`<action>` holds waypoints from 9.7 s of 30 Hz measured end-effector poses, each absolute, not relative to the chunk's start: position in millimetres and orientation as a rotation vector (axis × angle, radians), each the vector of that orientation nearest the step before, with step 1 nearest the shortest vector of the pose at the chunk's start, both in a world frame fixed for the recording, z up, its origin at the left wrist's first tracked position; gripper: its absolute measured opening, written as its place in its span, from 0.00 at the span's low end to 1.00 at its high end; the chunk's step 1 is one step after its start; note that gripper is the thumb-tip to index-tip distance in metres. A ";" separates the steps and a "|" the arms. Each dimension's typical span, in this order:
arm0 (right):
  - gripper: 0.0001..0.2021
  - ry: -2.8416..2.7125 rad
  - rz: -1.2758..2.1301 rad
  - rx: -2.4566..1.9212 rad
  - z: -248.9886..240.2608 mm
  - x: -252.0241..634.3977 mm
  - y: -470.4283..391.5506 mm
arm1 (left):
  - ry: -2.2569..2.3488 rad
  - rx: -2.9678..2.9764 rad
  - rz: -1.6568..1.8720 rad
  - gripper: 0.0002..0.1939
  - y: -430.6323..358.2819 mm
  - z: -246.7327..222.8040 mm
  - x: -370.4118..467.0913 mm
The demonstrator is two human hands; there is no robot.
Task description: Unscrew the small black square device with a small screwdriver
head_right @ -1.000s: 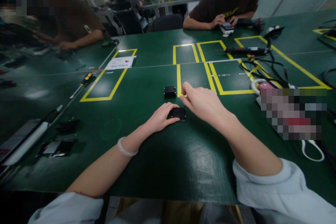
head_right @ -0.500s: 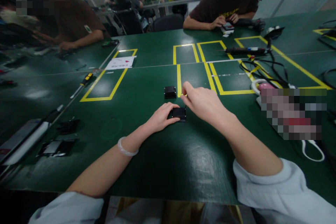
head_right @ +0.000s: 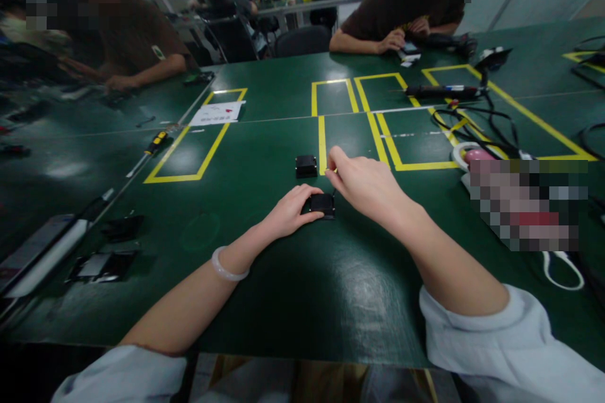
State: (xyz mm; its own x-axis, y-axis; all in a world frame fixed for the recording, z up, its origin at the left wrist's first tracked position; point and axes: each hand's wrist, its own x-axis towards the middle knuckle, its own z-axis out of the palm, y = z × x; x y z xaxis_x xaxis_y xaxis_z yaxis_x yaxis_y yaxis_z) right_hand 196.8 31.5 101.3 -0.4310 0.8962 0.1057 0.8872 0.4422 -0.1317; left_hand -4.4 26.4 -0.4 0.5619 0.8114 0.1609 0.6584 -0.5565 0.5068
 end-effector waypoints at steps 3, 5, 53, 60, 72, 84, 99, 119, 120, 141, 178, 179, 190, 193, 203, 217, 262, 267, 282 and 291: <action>0.12 -2.532 0.068 -1.575 101.1 197.4 31.7 | 1.180 2.416 0.545 0.20 26.7 -0.8 -4.8; 0.12 -2.525 0.061 -1.572 101.3 197.4 31.4 | 1.179 2.422 0.553 0.19 26.9 -1.1 -4.8; 0.09 -2.522 -0.045 -1.562 99.5 199.5 33.0 | 1.206 2.444 0.539 0.19 26.3 -0.8 -3.7; 0.12 -2.545 -0.078 -1.610 100.2 196.5 32.0 | 1.195 2.447 0.554 0.19 26.5 -1.8 -4.0; 0.12 -2.535 -0.023 -1.575 99.6 197.7 31.9 | 1.202 2.450 0.541 0.19 25.7 -0.3 -3.8; 0.12 -2.536 -0.017 -1.570 100.3 197.1 31.2 | 1.208 2.421 0.536 0.18 25.7 0.6 -3.6; 0.14 -2.542 -0.018 -1.605 103.4 196.8 30.5 | 1.207 2.431 0.546 0.19 25.6 -0.4 -3.8; 0.12 -2.568 -0.039 -1.613 101.5 196.9 31.7 | 1.212 2.420 0.528 0.19 26.0 -0.7 -3.9; 0.12 -2.569 -0.023 -1.599 101.3 197.0 31.7 | 1.209 2.418 0.532 0.19 26.0 -0.9 -3.9; 0.11 -2.549 -0.028 -1.570 99.8 197.9 31.5 | 1.204 2.435 0.546 0.19 25.7 -0.6 -4.0; 0.07 -2.433 0.180 -1.513 93.5 205.1 43.6 | 1.197 2.457 0.536 0.20 25.4 -0.2 -4.3; 0.07 -2.424 0.179 -1.522 93.5 205.3 43.8 | 1.197 2.458 0.536 0.20 25.3 -0.3 -4.4; 0.06 -2.408 0.183 -1.515 90.3 209.1 48.6 | 1.193 2.444 0.538 0.20 25.6 -1.1 -4.9; 0.06 -2.409 0.171 -1.525 92.8 207.8 46.4 | 1.201 2.447 0.540 0.20 25.3 -1.1 -4.7; 0.07 -2.479 0.186 -1.468 92.0 209.2 48.0 | 1.193 2.432 0.530 0.20 25.5 -0.3 -4.8; 0.05 -2.515 0.208 -1.439 94.1 209.6 47.2 | 1.202 2.444 0.524 0.20 25.1 0.3 -5.0; 0.07 -2.561 0.119 -1.409 97.2 207.3 40.5 | 1.193 2.440 0.536 0.20 26.3 -0.3 -5.0; 0.08 -2.522 0.039 -1.544 97.8 204.7 39.7 | 1.198 2.441 0.534 0.20 26.0 -0.7 -4.7; 0.07 -2.529 0.012 -1.525 95.1 207.1 41.3 | 1.196 2.441 0.530 0.20 25.9 -0.4 -5.1; 0.07 -2.533 0.072 -1.471 96.0 206.0 40.2 | 1.200 2.443 0.543 0.20 25.9 -0.8 -5.1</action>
